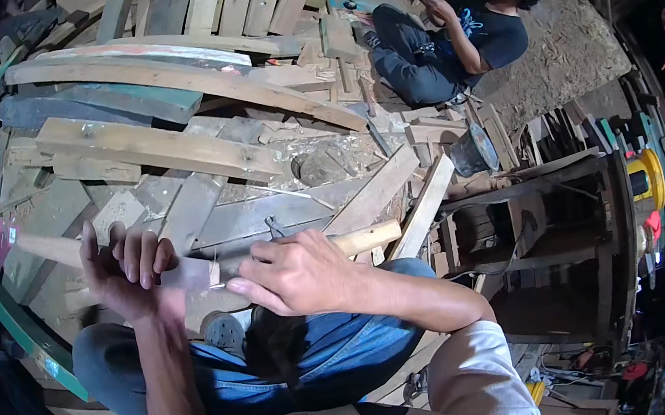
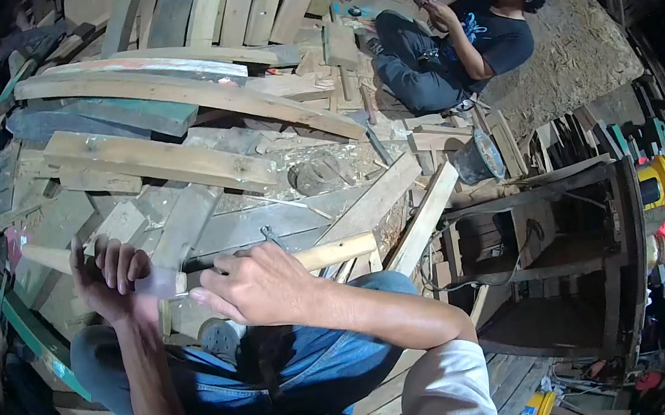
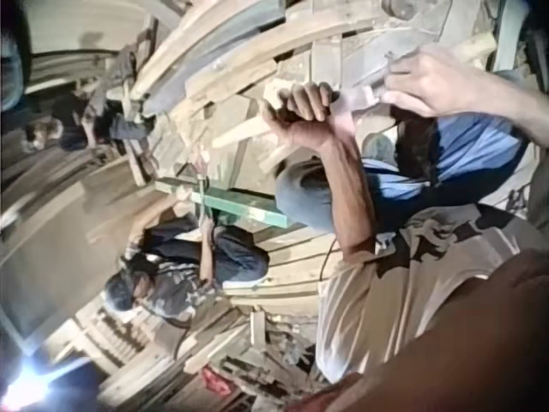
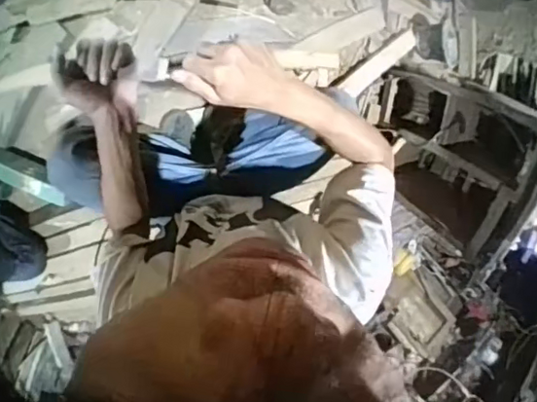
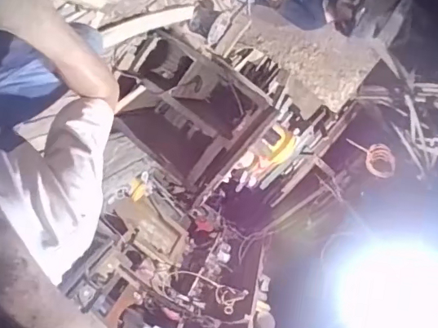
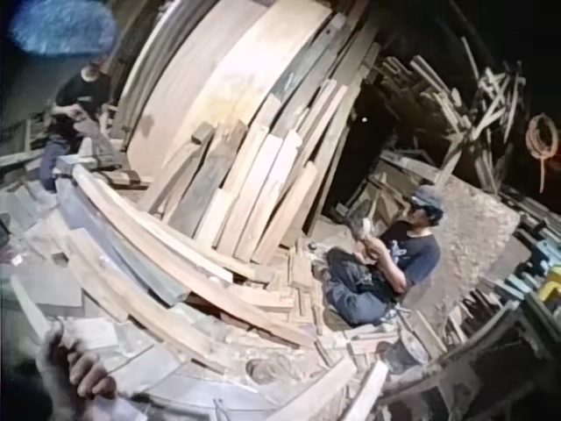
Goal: The person marks and carves a wooden piece covered in purple material using a small pointed metal tool, then shapes the piece by scraping it with a small knife.
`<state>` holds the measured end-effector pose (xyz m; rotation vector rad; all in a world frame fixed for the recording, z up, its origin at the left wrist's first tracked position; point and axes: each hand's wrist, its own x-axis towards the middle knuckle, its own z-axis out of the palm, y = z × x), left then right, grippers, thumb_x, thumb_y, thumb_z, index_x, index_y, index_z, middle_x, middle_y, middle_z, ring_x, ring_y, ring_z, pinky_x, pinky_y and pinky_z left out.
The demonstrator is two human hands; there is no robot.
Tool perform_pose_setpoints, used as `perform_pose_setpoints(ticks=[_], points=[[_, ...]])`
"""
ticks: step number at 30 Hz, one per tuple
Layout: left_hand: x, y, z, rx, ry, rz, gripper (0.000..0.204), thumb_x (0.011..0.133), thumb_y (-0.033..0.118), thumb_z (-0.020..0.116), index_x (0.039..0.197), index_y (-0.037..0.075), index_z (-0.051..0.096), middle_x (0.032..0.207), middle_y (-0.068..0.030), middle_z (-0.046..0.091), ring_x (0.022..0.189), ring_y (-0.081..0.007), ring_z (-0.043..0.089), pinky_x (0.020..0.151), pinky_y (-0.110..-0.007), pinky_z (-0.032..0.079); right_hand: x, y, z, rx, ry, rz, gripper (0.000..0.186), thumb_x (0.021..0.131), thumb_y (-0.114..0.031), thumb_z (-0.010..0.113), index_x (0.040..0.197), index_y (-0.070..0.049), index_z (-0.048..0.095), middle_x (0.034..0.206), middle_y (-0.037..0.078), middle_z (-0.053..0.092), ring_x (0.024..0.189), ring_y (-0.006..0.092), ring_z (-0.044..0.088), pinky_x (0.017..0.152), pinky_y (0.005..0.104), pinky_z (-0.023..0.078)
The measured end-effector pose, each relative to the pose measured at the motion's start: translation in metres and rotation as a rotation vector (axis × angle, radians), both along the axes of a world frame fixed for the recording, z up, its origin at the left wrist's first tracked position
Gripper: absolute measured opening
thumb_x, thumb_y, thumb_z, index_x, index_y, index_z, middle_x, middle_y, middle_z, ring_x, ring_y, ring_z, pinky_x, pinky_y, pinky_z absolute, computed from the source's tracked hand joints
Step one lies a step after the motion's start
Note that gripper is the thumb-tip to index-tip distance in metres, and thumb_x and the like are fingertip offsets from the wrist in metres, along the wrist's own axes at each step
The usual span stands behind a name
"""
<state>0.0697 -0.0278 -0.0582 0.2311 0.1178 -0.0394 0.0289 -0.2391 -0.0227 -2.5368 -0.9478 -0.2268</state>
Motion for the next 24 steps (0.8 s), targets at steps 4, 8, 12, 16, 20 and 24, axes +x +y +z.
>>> perform_pose_setpoints(ticks=[4,8,12,16,20,24], points=[[-0.002,0.001,-0.002,-0.023,0.039,0.019,0.045,0.099,0.041,0.052,0.063,0.014,0.046,0.043,0.0049,0.032,0.034,-0.0080,0.030,0.040,-0.023,0.030,0.007,-0.005,-0.002,-0.038,-0.027,-0.023,0.028,0.094,-0.030,0.063,0.078,-0.008,0.062,0.062,0.007,0.053,0.047,0.0273,0.056,0.041,0.0406,0.045],[-0.001,-0.003,-0.006,-0.043,-0.049,-0.004,0.042,0.101,0.038,0.049,0.068,0.012,0.048,0.044,0.0044,0.031,0.035,-0.0081,0.030,0.041,-0.023,0.030,-0.001,-0.006,0.001,0.040,0.007,0.007,0.028,0.094,-0.029,0.063,0.076,-0.008,0.062,0.063,0.007,0.054,0.047,0.0269,0.057,0.040,0.0401,0.045],[-0.001,0.005,-0.007,-0.016,-0.086,-0.027,0.042,0.101,0.038,0.049,0.068,0.013,0.047,0.044,0.0041,0.032,0.035,-0.0080,0.027,0.041,-0.024,0.028,0.005,-0.005,0.001,-0.039,-0.044,-0.042,0.029,0.094,-0.029,0.064,0.074,-0.008,0.061,0.062,0.007,0.053,0.046,0.0263,0.056,0.040,0.0397,0.044],[-0.003,-0.005,0.000,-0.001,0.000,0.030,0.042,0.100,0.039,0.050,0.066,0.014,0.047,0.043,0.0047,0.031,0.034,-0.0074,0.027,0.040,-0.024,0.028,0.000,-0.004,-0.003,0.029,-0.006,-0.007,0.032,0.095,-0.030,0.062,0.072,-0.007,0.060,0.062,0.008,0.053,0.047,0.0280,0.057,0.041,0.0406,0.045],[-0.003,-0.005,0.001,0.008,-0.002,0.021,0.042,0.099,0.040,0.052,0.065,0.014,0.048,0.043,0.0053,0.030,0.034,-0.0072,0.028,0.040,-0.024,0.028,0.008,-0.009,0.001,-0.042,-0.011,-0.131,0.033,0.096,-0.030,0.062,0.073,-0.006,0.060,0.059,0.008,0.052,0.047,0.0279,0.057,0.042,0.0411,0.045],[-0.003,-0.010,0.000,0.026,0.024,0.025,0.044,0.098,0.041,0.053,0.064,0.014,0.046,0.043,0.0051,0.031,0.033,-0.0077,0.027,0.039,-0.024,0.028,0.000,-0.007,-0.001,0.037,0.086,-0.021,0.031,0.096,-0.029,0.062,0.076,-0.005,0.061,0.063,0.011,0.057,0.048,0.0316,0.058,0.043,0.0422,0.046]])
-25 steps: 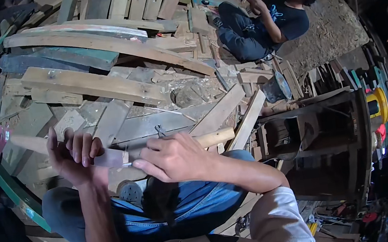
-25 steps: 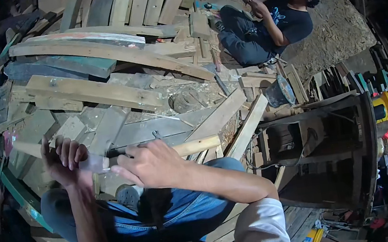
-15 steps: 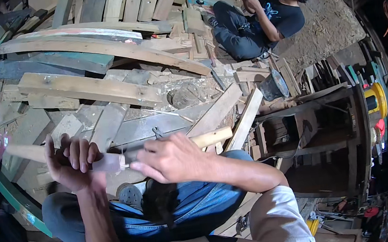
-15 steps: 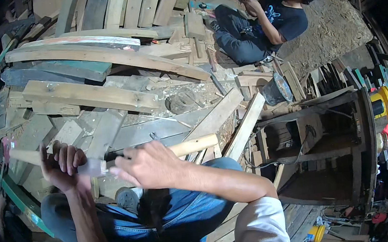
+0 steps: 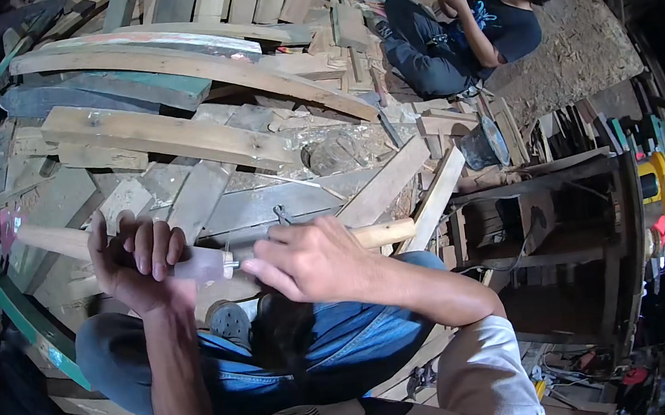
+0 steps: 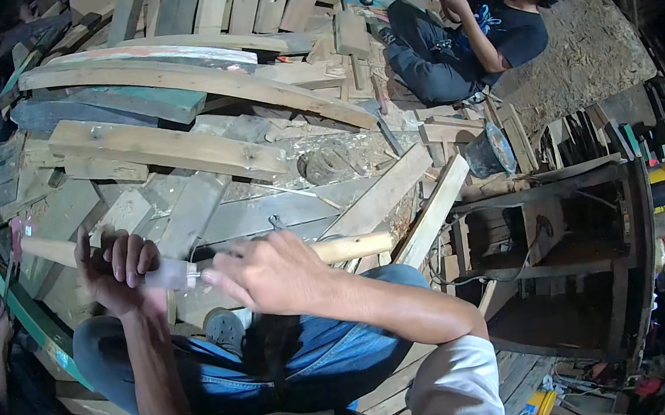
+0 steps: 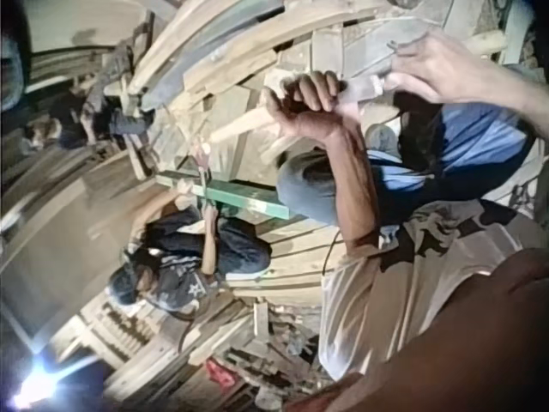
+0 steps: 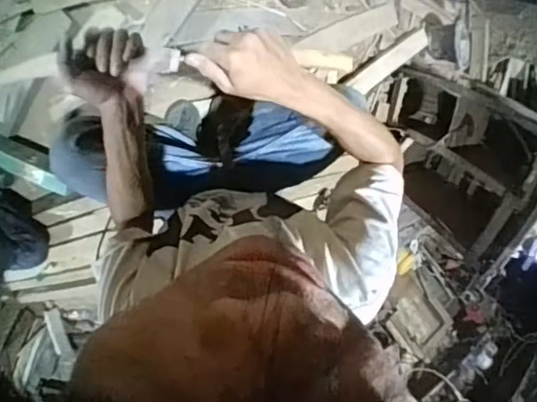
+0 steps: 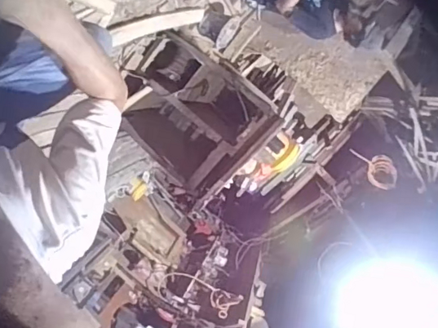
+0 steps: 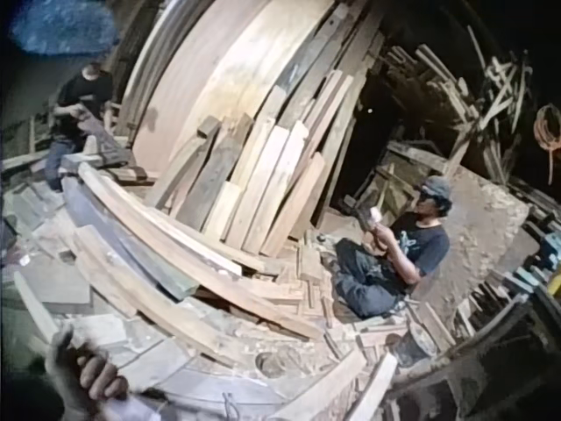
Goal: The person marks and carves a wooden piece covered in purple material using a small pointed metal tool, then shapes the piece by scraping it with a small knife.
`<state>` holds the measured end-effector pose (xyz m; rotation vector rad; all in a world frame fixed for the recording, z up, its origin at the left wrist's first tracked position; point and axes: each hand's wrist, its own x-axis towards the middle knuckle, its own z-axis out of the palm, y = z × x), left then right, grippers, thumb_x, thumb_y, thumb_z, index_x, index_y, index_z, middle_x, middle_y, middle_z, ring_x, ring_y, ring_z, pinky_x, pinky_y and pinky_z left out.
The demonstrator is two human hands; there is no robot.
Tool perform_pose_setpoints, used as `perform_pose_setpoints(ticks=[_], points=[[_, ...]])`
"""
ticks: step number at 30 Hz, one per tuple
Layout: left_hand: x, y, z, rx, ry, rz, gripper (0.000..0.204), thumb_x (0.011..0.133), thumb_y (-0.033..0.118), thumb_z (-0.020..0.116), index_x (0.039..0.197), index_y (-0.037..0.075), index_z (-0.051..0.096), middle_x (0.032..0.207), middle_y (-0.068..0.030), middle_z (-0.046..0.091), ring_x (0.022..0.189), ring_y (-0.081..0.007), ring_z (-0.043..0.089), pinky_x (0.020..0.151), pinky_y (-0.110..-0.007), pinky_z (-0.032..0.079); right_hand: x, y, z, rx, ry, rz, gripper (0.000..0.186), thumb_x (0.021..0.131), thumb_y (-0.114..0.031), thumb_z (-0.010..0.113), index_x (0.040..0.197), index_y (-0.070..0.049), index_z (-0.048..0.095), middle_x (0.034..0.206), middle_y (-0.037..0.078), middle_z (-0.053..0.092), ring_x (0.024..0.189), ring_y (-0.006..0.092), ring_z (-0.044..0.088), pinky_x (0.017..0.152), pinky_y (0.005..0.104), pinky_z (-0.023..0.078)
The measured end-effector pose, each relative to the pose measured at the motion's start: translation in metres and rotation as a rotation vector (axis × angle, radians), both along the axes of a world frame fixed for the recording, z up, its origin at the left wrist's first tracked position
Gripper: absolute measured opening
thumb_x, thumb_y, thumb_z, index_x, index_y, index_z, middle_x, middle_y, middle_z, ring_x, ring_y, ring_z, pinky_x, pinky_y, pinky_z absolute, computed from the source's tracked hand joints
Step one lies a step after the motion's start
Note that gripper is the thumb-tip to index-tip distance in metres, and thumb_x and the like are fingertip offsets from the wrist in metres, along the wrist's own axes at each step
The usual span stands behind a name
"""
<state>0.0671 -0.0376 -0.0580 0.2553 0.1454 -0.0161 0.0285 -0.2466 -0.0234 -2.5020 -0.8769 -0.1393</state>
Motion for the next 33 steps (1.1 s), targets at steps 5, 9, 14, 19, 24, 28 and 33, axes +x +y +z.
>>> perform_pose_setpoints(ticks=[5,9,14,19,24,28,33], points=[[0.000,0.005,0.000,-0.024,-0.024,0.010,0.044,0.099,0.040,0.051,0.064,0.014,0.045,0.044,0.0046,0.032,0.033,-0.0080,0.028,0.039,-0.024,0.030,0.005,0.002,0.002,0.016,0.000,-0.045,0.033,0.097,-0.030,0.059,0.077,-0.005,0.062,0.065,0.011,0.059,0.051,0.0318,0.059,0.045,0.0427,0.048],[0.000,0.004,0.000,-0.034,-0.065,-0.021,0.045,0.100,0.040,0.049,0.064,0.014,0.045,0.044,0.0040,0.033,0.034,-0.0081,0.029,0.040,-0.024,0.031,0.002,0.002,-0.003,-0.008,0.023,-0.034,0.033,0.097,-0.031,0.059,0.079,-0.004,0.064,0.069,0.013,0.063,0.053,0.0341,0.062,0.046,0.0445,0.050],[-0.001,0.005,0.002,-0.044,-0.096,-0.039,0.046,0.100,0.041,0.048,0.063,0.014,0.046,0.044,0.0036,0.033,0.034,-0.0086,0.029,0.041,-0.024,0.031,0.003,0.001,-0.003,0.062,0.023,-0.043,0.032,0.096,-0.030,0.060,0.079,-0.004,0.064,0.068,0.012,0.061,0.054,0.0338,0.062,0.045,0.0445,0.049],[0.000,0.004,0.000,-0.044,-0.065,-0.040,0.046,0.100,0.042,0.049,0.063,0.015,0.046,0.043,0.0036,0.033,0.033,-0.0089,0.029,0.040,-0.024,0.030,0.002,0.006,-0.010,0.079,-0.002,0.017,0.032,0.096,-0.025,0.061,0.071,-0.005,0.056,0.060,0.009,0.052,0.049,0.0307,0.056,0.043,0.0417,0.045],[0.001,0.003,0.000,-0.074,-0.020,-0.007,0.045,0.099,0.042,0.050,0.063,0.015,0.046,0.042,0.0039,0.032,0.032,-0.0085,0.029,0.039,-0.024,0.031,0.003,0.006,-0.008,0.044,0.029,0.000,0.031,0.097,-0.030,0.058,0.078,-0.006,0.063,0.064,0.013,0.059,0.052,0.0356,0.062,0.045,0.0455,0.048],[0.000,0.004,0.003,-0.051,-0.009,-0.006,0.045,0.098,0.042,0.052,0.063,0.015,0.045,0.042,0.0039,0.032,0.031,-0.0088,0.029,0.039,-0.023,0.031,0.002,0.006,-0.011,0.071,-0.030,0.011,0.030,0.096,-0.027,0.060,0.076,-0.005,0.061,0.062,0.010,0.055,0.050,0.0321,0.058,0.044,0.0432,0.046],[0.000,0.001,0.004,-0.063,-0.036,-0.007,0.045,0.098,0.041,0.052,0.062,0.015,0.045,0.042,0.0039,0.034,0.031,-0.0085,0.030,0.039,-0.023,0.032,0.001,0.007,-0.009,0.057,0.010,-0.013,0.030,0.097,-0.026,0.059,0.076,-0.005,0.061,0.063,0.011,0.056,0.052,0.0326,0.059,0.046,0.0436,0.047]])
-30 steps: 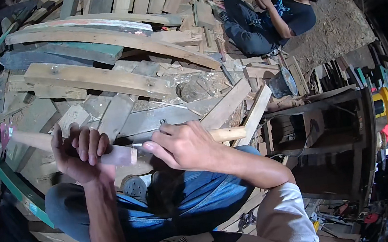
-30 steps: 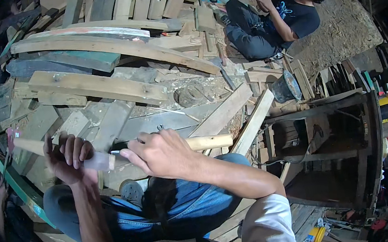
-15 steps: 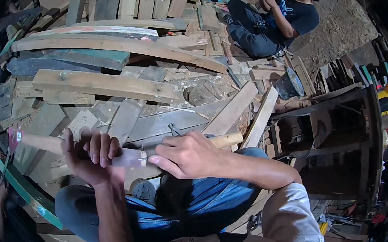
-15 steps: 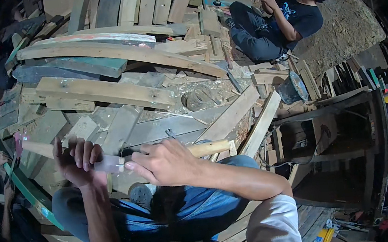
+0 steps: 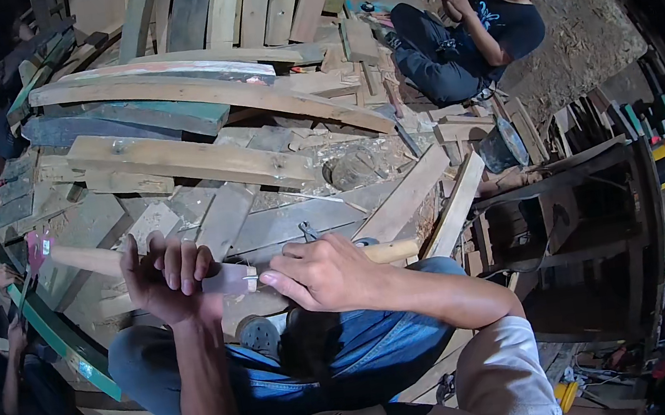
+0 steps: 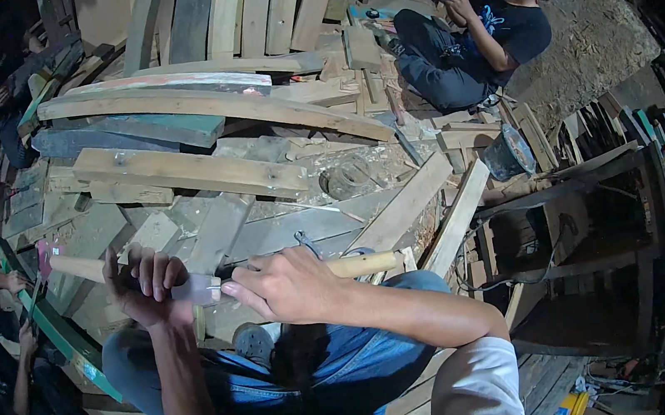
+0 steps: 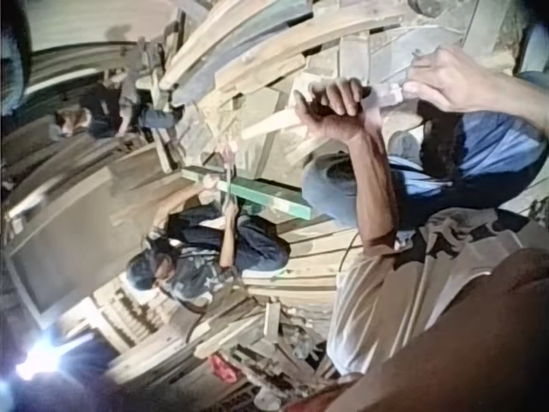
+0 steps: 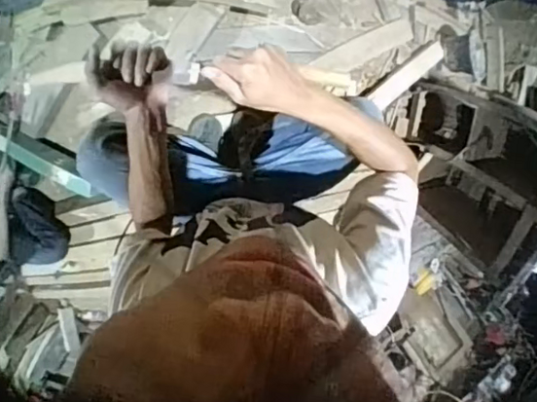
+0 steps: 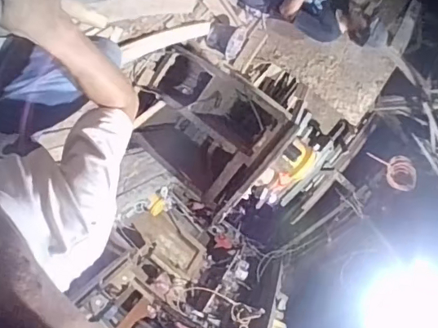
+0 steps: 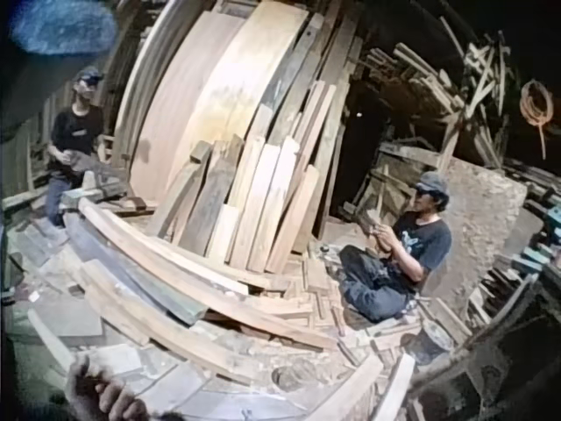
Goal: The person marks and carves a wooden piece covered in purple material using a small pointed metal tool, then shapes the piece by scraping it with a small knife.
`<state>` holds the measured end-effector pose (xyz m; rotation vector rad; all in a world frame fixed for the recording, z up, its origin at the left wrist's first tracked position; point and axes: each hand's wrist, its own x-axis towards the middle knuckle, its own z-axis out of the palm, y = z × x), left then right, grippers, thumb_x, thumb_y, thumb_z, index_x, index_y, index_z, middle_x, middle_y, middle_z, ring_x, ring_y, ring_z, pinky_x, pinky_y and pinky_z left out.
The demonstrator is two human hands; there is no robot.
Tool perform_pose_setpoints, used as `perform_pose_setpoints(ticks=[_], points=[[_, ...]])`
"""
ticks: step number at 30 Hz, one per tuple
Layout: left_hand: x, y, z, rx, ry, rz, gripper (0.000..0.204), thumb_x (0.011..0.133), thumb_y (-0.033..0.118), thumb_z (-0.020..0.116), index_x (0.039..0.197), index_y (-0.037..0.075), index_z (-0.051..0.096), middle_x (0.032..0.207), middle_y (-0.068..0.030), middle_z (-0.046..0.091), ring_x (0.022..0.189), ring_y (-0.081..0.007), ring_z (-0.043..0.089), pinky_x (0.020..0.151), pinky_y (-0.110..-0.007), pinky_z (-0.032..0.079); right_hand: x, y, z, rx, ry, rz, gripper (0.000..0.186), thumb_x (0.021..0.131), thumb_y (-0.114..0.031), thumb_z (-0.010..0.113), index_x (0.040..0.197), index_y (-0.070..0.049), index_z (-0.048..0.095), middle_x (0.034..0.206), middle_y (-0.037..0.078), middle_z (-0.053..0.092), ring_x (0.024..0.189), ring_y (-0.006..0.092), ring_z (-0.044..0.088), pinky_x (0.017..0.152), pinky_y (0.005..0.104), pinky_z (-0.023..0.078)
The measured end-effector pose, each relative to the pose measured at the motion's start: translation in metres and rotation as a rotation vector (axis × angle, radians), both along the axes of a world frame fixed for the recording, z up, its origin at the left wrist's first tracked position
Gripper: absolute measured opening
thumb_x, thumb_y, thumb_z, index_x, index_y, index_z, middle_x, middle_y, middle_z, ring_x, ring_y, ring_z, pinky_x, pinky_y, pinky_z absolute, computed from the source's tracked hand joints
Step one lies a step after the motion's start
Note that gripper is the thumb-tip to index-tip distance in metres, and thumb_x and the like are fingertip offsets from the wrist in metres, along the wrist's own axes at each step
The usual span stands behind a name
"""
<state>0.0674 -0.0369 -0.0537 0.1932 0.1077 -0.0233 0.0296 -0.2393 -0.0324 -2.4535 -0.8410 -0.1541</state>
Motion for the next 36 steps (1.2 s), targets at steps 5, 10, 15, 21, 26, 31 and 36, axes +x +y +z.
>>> perform_pose_setpoints(ticks=[5,10,15,21,26,31,36], points=[[0.000,-0.001,-0.001,0.043,0.043,0.033,0.045,0.099,0.041,0.050,0.062,0.015,0.045,0.042,0.0043,0.035,0.031,-0.0077,0.030,0.037,-0.023,0.032,-0.001,0.000,0.001,0.019,0.047,-0.009,0.029,0.098,-0.025,0.058,0.079,-0.004,0.063,0.064,0.012,0.058,0.056,0.0327,0.061,0.048,0.0445,0.049],[-0.001,-0.003,-0.006,0.056,-0.052,0.000,0.045,0.099,0.041,0.049,0.063,0.015,0.046,0.042,0.0046,0.036,0.030,-0.0076,0.030,0.037,-0.023,0.031,0.000,-0.001,0.003,0.021,0.093,-0.040,0.036,0.098,-0.030,0.056,0.077,-0.003,0.065,0.064,0.015,0.061,0.059,0.0370,0.064,0.052,0.0470,0.052],[-0.002,-0.003,-0.005,0.020,-0.087,-0.021,0.045,0.100,0.041,0.047,0.062,0.016,0.045,0.041,0.0050,0.034,0.031,-0.0070,0.030,0.037,-0.023,0.032,-0.004,-0.002,0.006,0.054,0.021,0.006,0.028,0.097,-0.025,0.059,0.078,-0.005,0.063,0.061,0.011,0.057,0.052,0.0319,0.060,0.045,0.0436,0.047],[-0.004,0.003,-0.014,0.019,-0.117,-0.064,0.050,0.100,0.042,0.046,0.057,0.017,0.045,0.040,0.0050,0.033,0.032,-0.0083,0.030,0.038,-0.024,0.028,-0.005,0.001,-0.001,0.056,0.104,0.010,0.031,0.097,-0.030,0.057,0.083,-0.005,0.069,0.073,0.015,0.067,0.060,0.0350,0.066,0.051,0.0458,0.053],[-0.002,0.000,0.004,0.054,0.046,-0.015,0.050,0.094,0.045,0.054,0.053,0.019,0.042,0.041,0.0042,0.031,0.035,-0.0110,0.030,0.041,-0.027,0.028,-0.006,-0.001,0.003,0.045,0.069,0.007,0.024,0.095,-0.024,0.063,0.081,-0.005,0.067,0.064,0.012,0.062,0.049,0.0325,0.061,0.045,0.0414,0.049],[-0.003,-0.003,0.007,0.116,0.050,-0.028,0.048,0.091,0.047,0.057,0.056,0.018,0.039,0.042,0.0035,0.031,0.035,-0.0127,0.032,0.043,-0.030,0.035,-0.003,0.005,0.010,0.029,0.090,0.009,0.024,0.095,-0.018,0.062,0.076,-0.003,0.061,0.063,0.014,0.058,0.051,0.0348,0.059,0.046,0.0433,0.046],[-0.001,-0.002,0.002,0.091,0.040,-0.044,0.047,0.092,0.046,0.055,0.056,0.019,0.041,0.041,0.0042,0.031,0.034,-0.0124,0.033,0.043,-0.029,0.032,-0.004,0.005,0.007,-0.008,0.154,-0.005,0.024,0.098,-0.019,0.058,0.081,-0.002,0.060,0.063,0.015,0.059,0.053,0.0367,0.060,0.048,0.0451,0.048]])
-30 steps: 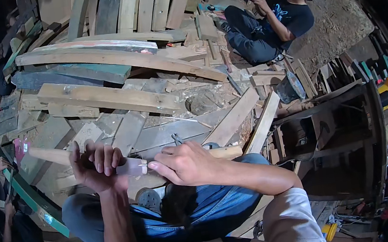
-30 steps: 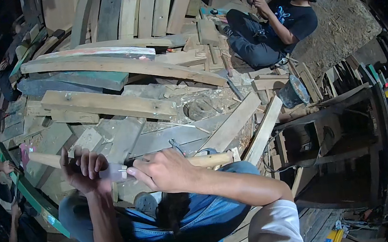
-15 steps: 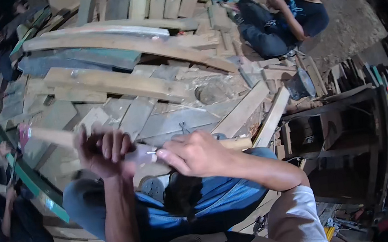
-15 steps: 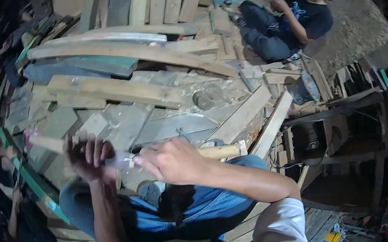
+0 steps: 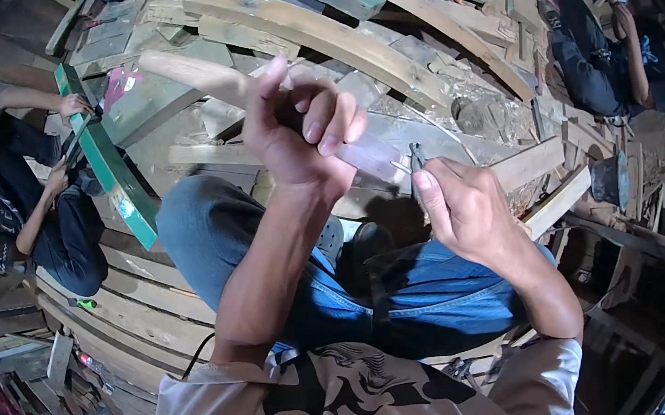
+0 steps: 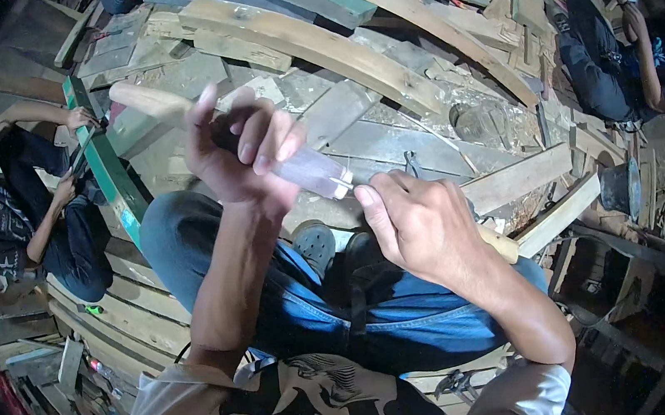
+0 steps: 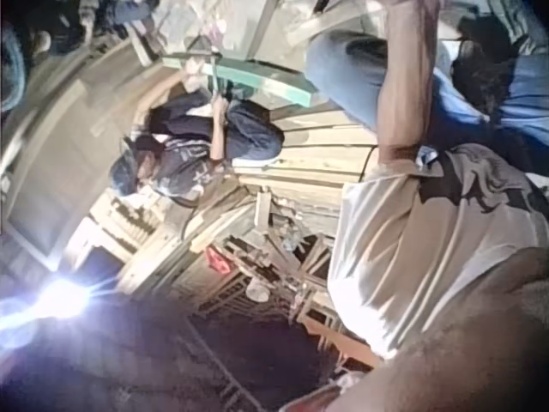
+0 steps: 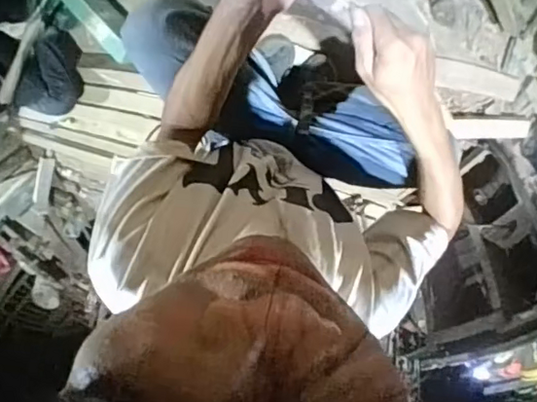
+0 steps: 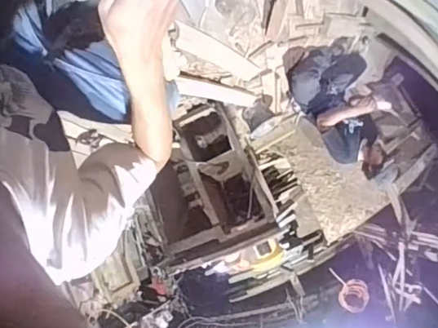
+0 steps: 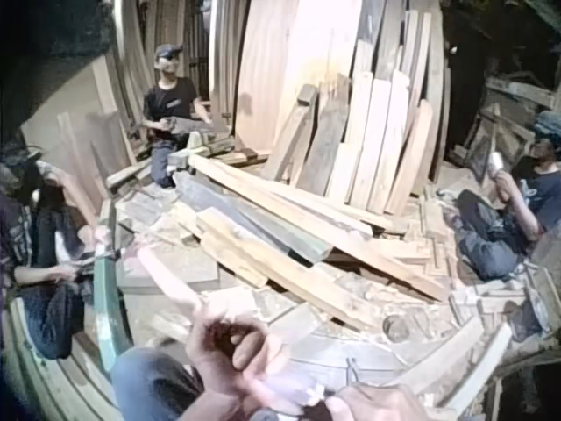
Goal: The person marks and carves a wooden piece covered in purple material using a small pointed metal tool, then shapes the piece by scraping it with a small knife.
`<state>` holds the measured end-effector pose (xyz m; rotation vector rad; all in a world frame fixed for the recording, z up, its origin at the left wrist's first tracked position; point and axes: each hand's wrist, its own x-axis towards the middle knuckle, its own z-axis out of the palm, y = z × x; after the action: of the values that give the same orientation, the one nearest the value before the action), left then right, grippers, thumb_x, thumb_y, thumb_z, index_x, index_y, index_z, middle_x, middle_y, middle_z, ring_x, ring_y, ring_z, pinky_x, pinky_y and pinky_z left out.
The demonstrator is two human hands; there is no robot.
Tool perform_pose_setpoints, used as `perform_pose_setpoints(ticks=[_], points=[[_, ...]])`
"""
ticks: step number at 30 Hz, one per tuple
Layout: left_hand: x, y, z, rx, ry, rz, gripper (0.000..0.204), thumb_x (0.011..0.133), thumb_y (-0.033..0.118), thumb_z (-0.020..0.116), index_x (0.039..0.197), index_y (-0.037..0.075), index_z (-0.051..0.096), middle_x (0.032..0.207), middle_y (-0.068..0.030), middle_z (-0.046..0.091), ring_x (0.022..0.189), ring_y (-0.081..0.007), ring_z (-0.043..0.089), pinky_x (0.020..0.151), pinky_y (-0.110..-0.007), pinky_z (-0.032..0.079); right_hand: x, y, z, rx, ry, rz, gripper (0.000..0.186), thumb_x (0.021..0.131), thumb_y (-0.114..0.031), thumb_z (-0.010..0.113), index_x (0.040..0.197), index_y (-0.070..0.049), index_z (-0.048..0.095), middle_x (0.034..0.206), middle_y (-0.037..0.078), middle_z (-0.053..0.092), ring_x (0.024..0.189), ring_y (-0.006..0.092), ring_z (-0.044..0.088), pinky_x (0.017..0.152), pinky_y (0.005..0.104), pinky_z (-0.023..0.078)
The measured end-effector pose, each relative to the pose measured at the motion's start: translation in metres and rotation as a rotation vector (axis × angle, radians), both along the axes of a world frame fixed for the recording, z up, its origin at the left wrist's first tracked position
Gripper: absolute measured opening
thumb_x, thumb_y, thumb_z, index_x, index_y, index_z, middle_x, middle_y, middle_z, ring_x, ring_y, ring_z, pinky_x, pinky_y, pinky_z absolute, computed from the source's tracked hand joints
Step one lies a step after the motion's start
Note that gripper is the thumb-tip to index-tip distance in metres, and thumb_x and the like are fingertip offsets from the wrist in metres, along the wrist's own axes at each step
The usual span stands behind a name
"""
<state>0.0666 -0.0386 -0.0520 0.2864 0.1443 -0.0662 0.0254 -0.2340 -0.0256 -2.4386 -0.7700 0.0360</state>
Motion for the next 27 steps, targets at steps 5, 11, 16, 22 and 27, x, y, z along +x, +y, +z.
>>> perform_pose_setpoints(ticks=[5,11,16,22,27], points=[[-0.002,-0.006,0.004,0.063,-0.108,-0.014,0.046,0.094,0.044,0.051,0.056,0.019,0.043,0.041,0.0043,0.029,0.036,-0.0113,0.034,0.045,-0.028,0.030,0.007,0.003,0.004,-0.004,-0.021,0.028,0.023,0.098,-0.018,0.057,0.082,-0.001,0.061,0.065,0.017,0.059,0.055,0.0378,0.061,0.050,0.0462,0.048],[0.000,-0.007,-0.011,0.003,0.010,0.045,0.041,0.097,0.041,0.048,0.065,0.017,0.041,0.045,0.0033,0.033,0.038,-0.0127,0.031,0.045,-0.030,0.028,0.009,0.004,-0.001,-0.016,0.007,0.003,0.023,0.096,-0.017,0.058,0.081,0.000,0.060,0.066,0.019,0.061,0.054,0.0392,0.061,0.050,0.0473,0.048],[-0.001,-0.002,-0.009,-0.048,0.021,0.090,0.038,0.095,0.037,0.050,0.064,0.015,0.045,0.046,0.0019,0.040,0.037,-0.0138,0.038,0.050,-0.031,0.037,0.009,0.009,0.000,0.003,-0.020,-0.016,0.024,0.096,-0.017,0.058,0.080,-0.001,0.059,0.066,0.020,0.062,0.056,0.0406,0.061,0.051,0.0484,0.048],[-0.004,-0.003,-0.003,-0.071,-0.044,0.102,0.035,0.092,0.035,0.053,0.066,0.014,0.046,0.049,0.0004,0.040,0.043,-0.0150,0.041,0.058,-0.032,0.039,0.010,0.010,0.004,0.107,0.202,-0.144,0.037,0.088,-0.029,0.072,0.106,0.000,0.059,0.064,0.020,0.063,0.053,0.0382,0.064,0.051,0.0448,0.051],[-0.012,-0.014,0.008,0.093,-0.151,0.115,0.031,0.087,0.036,0.056,0.073,0.011,0.046,0.057,-0.0048,0.044,0.055,-0.0203,0.045,0.064,-0.035,0.039,0.014,0.004,-0.003,0.180,-0.002,-0.048,0.038,0.084,-0.022,0.076,0.108,0.004,0.062,0.075,0.023,0.068,0.063,0.0363,0.069,0.056,0.0410,0.055]])
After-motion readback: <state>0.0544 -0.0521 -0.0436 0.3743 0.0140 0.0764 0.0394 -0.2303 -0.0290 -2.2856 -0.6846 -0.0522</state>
